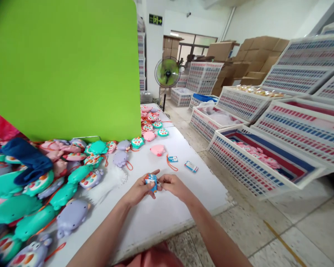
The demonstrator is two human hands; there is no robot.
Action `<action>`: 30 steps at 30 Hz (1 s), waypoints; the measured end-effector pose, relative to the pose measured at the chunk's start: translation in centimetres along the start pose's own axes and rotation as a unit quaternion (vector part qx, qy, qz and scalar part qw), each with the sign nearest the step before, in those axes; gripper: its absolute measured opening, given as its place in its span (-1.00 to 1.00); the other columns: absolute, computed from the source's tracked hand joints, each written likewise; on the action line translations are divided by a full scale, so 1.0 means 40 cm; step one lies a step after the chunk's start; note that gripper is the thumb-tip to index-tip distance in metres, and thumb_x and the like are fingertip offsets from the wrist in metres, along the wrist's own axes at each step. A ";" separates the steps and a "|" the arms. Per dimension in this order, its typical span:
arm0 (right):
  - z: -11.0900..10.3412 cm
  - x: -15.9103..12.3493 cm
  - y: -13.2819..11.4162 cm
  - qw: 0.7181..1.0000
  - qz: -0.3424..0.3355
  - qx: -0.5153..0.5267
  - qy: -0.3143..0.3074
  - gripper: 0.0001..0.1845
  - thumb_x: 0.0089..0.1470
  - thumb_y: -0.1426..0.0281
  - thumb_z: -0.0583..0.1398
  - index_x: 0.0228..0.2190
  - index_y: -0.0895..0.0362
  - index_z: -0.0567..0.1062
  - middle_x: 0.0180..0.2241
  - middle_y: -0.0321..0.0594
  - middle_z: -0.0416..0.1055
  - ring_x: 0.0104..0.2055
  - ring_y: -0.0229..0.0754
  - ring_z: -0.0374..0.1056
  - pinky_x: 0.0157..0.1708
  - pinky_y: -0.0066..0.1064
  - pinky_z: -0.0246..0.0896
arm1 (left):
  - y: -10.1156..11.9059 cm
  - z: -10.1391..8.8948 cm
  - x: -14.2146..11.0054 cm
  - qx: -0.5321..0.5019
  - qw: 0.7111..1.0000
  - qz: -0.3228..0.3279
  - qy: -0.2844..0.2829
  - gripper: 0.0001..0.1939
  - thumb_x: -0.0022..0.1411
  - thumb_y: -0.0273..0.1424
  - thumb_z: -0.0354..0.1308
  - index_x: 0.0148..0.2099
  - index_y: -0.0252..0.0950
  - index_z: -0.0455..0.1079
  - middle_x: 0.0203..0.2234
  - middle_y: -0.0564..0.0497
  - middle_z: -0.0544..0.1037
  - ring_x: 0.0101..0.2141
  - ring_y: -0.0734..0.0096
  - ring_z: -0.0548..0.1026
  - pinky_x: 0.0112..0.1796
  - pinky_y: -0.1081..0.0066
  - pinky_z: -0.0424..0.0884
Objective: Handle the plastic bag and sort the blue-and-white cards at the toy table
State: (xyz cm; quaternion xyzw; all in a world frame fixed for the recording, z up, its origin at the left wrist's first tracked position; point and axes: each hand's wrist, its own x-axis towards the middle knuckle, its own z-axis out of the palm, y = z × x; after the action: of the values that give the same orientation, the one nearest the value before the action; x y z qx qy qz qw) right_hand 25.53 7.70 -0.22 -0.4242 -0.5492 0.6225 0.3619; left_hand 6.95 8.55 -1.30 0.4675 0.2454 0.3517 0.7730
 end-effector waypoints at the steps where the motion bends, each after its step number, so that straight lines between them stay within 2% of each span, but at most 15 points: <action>1: 0.002 -0.005 -0.001 1.000 -0.007 0.015 0.004 -0.95 -0.10 0.42 0.19 -0.49 0.15 0.42 -0.52 -0.31 0.34 -0.45 -0.25 0.21 -0.42 -0.41 0.06 | 0.006 -0.001 -0.006 0.026 1.000 -0.004 0.008 -0.36 0.11 -0.22 0.23 0.18 -0.30 0.14 -0.21 -0.17 0.45 -0.22 0.16 0.49 -0.47 0.42 0.45; 4: 0.011 -0.013 0.006 0.994 -0.025 0.103 0.028 -0.94 -0.09 0.40 0.21 -0.48 0.13 0.41 -0.55 -0.35 0.28 -0.50 -0.29 0.14 -0.47 -0.43 -0.01 | 0.013 -0.003 -0.022 0.100 0.994 -0.029 0.019 -0.49 0.08 -0.14 0.22 -0.01 -0.33 0.27 -0.19 -0.16 0.44 -0.27 0.20 0.51 -0.51 0.46 0.42; 6: 0.020 -0.013 0.016 0.985 -0.025 0.165 0.048 -0.92 -0.09 0.39 0.22 -0.48 0.13 0.40 -0.54 -0.34 0.29 -0.53 -0.31 0.12 -0.50 -0.44 -0.04 | 0.009 0.001 -0.031 0.129 0.990 -0.047 0.020 -0.52 0.06 -0.09 0.22 -0.12 -0.34 0.28 -0.23 -0.14 0.45 -0.31 0.23 0.51 -0.52 0.47 0.40; 9: 0.034 -0.011 0.032 0.976 -0.025 0.202 0.080 -0.86 -0.10 0.37 0.24 -0.44 0.13 0.39 -0.50 -0.31 0.35 -0.52 -0.31 0.14 -0.50 -0.44 -0.04 | -0.001 0.015 -0.043 0.147 0.987 -0.052 0.045 -0.54 0.07 -0.07 0.19 -0.16 -0.33 0.24 -0.23 -0.16 0.46 -0.33 0.31 0.50 -0.49 0.45 0.40; 14: 0.046 -0.016 0.051 0.979 -0.029 0.163 0.119 -0.78 -0.08 0.36 0.24 -0.33 0.10 0.36 -0.49 -0.30 0.41 -0.49 -0.26 0.21 -0.44 -0.41 0.04 | -0.014 0.038 -0.071 0.146 0.984 -0.071 0.073 -0.57 0.10 -0.16 0.17 -0.13 -0.30 0.12 -0.24 -0.17 0.49 -0.39 0.38 0.48 -0.47 0.44 0.39; 18: 0.047 -0.023 0.046 0.984 -0.071 0.084 0.139 -0.84 -0.03 0.33 0.21 -0.38 0.13 0.38 -0.45 -0.25 0.43 -0.38 -0.20 0.28 -0.33 -0.37 0.11 | -0.020 0.036 -0.088 0.211 0.971 -0.092 0.062 -0.70 0.14 -0.29 0.09 -0.11 -0.33 0.21 -0.24 -0.16 0.50 -0.41 0.42 0.45 -0.49 0.48 0.34; 21: 0.053 -0.031 0.027 0.988 -0.100 0.061 0.102 -0.85 0.01 0.32 0.18 -0.35 0.12 0.37 -0.45 -0.26 0.41 -0.38 -0.20 0.27 -0.34 -0.37 0.12 | -0.013 0.037 -0.095 0.298 0.950 -0.079 0.054 -0.70 0.14 -0.45 0.00 -0.05 -0.32 0.29 -0.30 -0.06 0.50 -0.45 0.47 0.40 -0.50 0.51 0.27; 24: 0.068 -0.043 0.008 0.993 -0.104 0.026 0.054 -0.85 0.05 0.29 0.15 -0.35 0.11 0.37 -0.42 -0.24 0.39 -0.41 -0.21 0.25 -0.39 -0.38 0.12 | 0.004 0.046 -0.098 0.395 0.917 -0.038 0.047 -0.73 0.09 -0.57 -0.05 -0.17 -0.33 0.36 -0.46 0.03 0.46 -0.48 0.48 0.35 -0.44 0.49 0.23; 30: 0.102 -0.061 -0.001 0.989 -0.128 -0.075 0.025 -0.86 0.11 0.36 0.09 -0.29 0.11 0.42 -0.38 -0.24 0.37 -0.38 -0.22 0.24 -0.38 -0.40 0.14 | 0.002 0.056 -0.093 0.526 0.839 -0.047 0.126 -0.84 0.15 -0.55 -0.03 -0.24 -0.33 0.33 -0.45 -0.08 0.47 -0.42 0.28 0.41 -0.35 0.39 0.23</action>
State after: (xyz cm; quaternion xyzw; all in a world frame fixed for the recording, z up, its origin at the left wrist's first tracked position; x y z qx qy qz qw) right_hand 22.69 3.91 0.28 -0.3922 -0.6343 0.5176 0.4195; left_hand 6.16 4.48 -0.04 0.7437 0.5104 0.1888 0.3883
